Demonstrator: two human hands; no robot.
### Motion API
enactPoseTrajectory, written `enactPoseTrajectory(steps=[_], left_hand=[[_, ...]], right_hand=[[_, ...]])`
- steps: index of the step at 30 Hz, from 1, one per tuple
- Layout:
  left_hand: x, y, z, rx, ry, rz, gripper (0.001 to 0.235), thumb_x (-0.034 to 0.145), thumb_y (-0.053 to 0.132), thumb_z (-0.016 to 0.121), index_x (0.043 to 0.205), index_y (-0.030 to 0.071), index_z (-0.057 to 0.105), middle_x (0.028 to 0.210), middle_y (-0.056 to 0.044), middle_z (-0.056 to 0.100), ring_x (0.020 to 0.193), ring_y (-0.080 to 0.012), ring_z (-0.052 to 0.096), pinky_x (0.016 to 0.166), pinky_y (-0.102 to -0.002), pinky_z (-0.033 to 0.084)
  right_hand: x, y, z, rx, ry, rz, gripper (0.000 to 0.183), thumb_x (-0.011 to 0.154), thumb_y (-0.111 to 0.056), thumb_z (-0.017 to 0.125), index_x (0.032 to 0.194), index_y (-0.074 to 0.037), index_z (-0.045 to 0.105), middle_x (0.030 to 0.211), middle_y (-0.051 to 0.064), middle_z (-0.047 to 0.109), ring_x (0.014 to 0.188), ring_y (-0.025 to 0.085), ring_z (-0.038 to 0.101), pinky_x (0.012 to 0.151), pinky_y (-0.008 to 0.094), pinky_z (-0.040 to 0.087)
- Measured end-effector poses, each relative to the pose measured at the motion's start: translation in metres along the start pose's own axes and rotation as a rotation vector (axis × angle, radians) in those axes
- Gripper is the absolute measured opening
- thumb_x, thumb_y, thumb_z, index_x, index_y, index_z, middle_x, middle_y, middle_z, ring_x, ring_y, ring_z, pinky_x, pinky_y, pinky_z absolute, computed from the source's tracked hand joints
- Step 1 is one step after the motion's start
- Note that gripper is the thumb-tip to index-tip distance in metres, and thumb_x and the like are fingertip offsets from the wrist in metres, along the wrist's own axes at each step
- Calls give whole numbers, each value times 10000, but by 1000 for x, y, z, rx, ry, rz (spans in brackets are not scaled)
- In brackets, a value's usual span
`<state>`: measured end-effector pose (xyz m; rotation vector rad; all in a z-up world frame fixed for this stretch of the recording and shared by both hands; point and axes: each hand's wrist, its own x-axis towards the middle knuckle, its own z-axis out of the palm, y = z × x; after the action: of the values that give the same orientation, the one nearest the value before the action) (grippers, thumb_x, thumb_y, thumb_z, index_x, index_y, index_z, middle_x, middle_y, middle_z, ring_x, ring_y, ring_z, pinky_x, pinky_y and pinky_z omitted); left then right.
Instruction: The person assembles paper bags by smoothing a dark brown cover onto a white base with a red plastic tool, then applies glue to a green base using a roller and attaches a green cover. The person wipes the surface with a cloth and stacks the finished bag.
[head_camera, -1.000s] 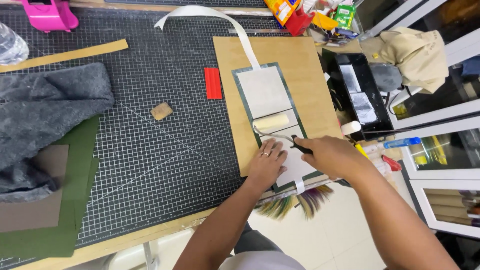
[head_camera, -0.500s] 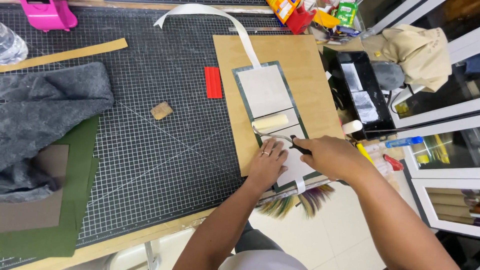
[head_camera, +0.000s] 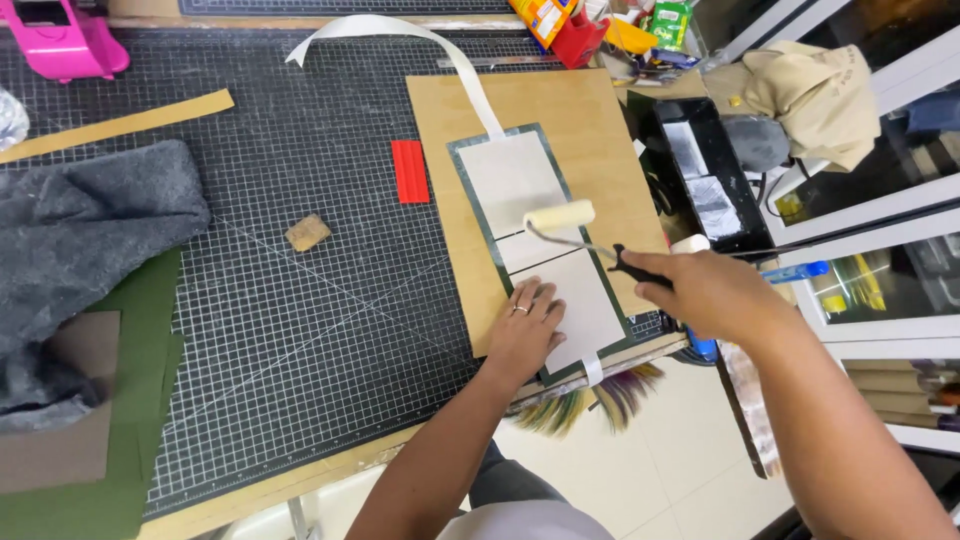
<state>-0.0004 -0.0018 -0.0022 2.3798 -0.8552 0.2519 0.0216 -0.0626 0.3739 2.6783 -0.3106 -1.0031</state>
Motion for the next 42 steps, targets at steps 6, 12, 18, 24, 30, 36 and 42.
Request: enactPoseTrajectory(steps=[6,12,18,24,30,36,42], left_hand=[[1,0,-3,2,16,6,580,902,489,682,1371,159,588,1495,-120,495,1492,-374,327,1272,-527,224],[2,1,-2,1,-15,-2,579,911,487,676,1378,154,592,1510,-127,490,1494,-376,323,1273,-527,228],[2,-1,-8,-11,-40,1,568,938,479,649,1395,150,575,1519,-132,471,1497,-382,312,1271,-536,214],[2,-1,-1,-19,-52,-12,549,940,460,663,1390,154,585,1535,-122,464,1504,-373,315,1272,-540,215],[1,0,0,-5,-29,-5,588,914,473,676,1394,148,575,1527,-129,461,1502,-386,307,1269,-538,214],[2,1,-6,-21,-42,-3,572,924,480,654,1387,153,576,1512,-122,467,1500,-382,302,1268,-539,211],[2,0,1,0,-42,-14,593,912,479,679,1399,160,567,1523,-111,465,1506,-371,301,1281,-523,193]], right_hand=[[94,23,66,-99,81,-90,473,1018,-467,487,1487,-443,535,1074,141,797,1048,349,760,887,443,599],[47,18,32,-96,-15,-69,461,1010,-405,504,1467,-395,568,1075,153,809,1038,360,765,916,449,596],[89,17,46,-52,82,-113,502,1055,-378,434,1555,-369,465,765,123,788,810,318,775,797,452,612],[43,19,19,-133,-15,-65,463,1008,-482,475,1467,-466,537,1158,163,788,1174,366,717,1001,472,573],[63,31,39,-75,-28,-39,467,1032,-420,466,1495,-411,527,761,90,804,637,232,786,803,368,628],[79,28,41,-61,50,-81,502,1029,-416,486,1531,-424,491,870,154,805,852,338,798,821,428,612],[57,21,15,-85,-30,-52,462,998,-444,514,1456,-441,577,1020,180,821,1027,369,774,933,446,590]])
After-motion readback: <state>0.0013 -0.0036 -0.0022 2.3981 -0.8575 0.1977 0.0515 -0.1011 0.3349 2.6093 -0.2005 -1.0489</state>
